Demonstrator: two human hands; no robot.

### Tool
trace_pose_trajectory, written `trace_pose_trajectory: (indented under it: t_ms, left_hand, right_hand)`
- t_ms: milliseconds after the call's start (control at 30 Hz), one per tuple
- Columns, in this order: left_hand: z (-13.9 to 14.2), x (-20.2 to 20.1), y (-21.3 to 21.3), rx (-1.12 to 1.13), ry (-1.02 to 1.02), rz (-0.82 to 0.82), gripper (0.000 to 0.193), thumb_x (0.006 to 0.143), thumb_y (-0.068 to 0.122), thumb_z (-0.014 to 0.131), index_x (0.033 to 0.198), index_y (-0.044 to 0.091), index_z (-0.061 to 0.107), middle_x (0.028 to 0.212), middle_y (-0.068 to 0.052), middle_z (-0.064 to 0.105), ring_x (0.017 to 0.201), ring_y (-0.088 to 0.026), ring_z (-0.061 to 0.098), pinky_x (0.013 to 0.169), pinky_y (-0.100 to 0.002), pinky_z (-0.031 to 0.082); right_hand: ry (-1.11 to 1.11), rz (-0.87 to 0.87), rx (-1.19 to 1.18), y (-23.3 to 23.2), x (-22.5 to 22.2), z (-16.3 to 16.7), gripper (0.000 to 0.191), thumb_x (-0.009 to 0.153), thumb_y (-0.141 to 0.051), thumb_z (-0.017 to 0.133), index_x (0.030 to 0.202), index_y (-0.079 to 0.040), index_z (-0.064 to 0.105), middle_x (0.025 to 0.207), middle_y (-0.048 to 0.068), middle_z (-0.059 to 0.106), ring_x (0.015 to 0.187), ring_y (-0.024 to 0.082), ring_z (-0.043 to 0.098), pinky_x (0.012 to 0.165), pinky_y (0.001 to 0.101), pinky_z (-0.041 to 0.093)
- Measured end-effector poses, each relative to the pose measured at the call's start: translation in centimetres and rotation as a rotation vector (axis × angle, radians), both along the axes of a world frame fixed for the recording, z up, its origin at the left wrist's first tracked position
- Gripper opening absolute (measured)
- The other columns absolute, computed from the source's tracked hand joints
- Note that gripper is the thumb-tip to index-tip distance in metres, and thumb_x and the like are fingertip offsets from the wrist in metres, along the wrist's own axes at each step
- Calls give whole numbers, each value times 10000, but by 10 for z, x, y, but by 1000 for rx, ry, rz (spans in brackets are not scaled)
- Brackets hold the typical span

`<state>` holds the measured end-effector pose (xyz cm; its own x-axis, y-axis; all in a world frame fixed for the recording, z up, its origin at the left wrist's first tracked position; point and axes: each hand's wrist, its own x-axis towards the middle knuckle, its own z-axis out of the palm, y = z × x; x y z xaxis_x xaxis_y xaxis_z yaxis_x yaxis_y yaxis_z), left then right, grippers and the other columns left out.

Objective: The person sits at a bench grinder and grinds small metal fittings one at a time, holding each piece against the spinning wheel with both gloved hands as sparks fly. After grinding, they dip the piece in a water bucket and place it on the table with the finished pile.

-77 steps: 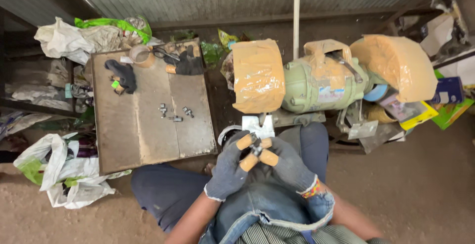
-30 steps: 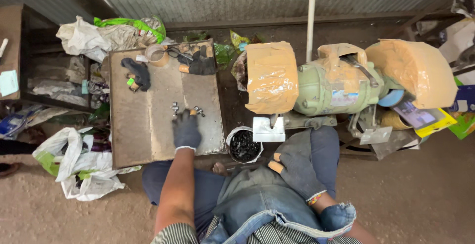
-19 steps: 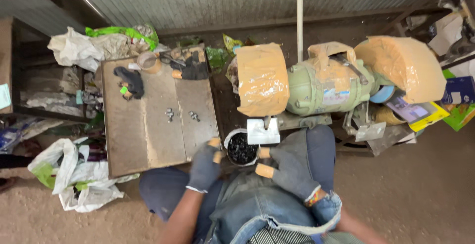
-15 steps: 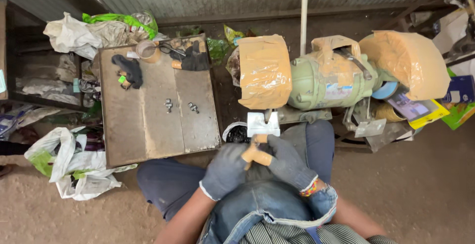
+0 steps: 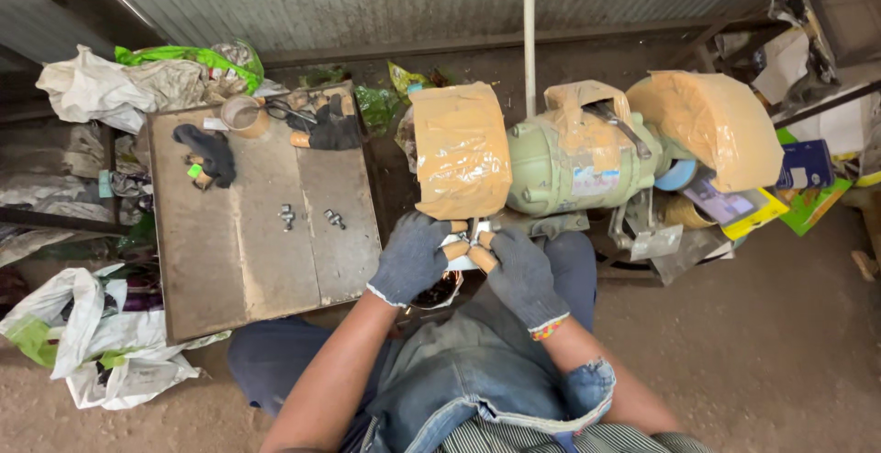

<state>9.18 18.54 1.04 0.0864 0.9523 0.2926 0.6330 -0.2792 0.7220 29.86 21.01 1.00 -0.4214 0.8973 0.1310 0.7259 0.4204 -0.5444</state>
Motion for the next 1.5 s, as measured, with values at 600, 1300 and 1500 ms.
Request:
trace_pose_trajectory:
  t_ms: [600,1300,1500]
  left_hand:
    - [-19,-11,-10,15,64,-12,197,878,200,707,1005,54,673,1065,-156,631,1043,-387,580,922,-513,450]
    - [-22,-77,-8,-308,507,701,482,751,270,708,1190,73,675,1328,-178,576,1185,-459,573,953,-553,460]
    - [-41,-88,-20,-409,128,719,321,926,124,589,1222,162,708,1291,-149,655,1144,-425,646,957,-509,524]
  right_hand:
    - [92,102,-166,26,-8,-2,347,797,-386,794,1041,-139,786,1024,86,701,957,283,697,798,408,534]
    - [-4,272,-139,-48,31,-28,250,876,-309,698,1001,-97,742,1004,107,708,960,321,668,807,414,526]
    - [-51,196,-253,-48,31,-19,357,854,-387,735,1054,-92,746,1001,97,731,952,310,684,818,417,524]
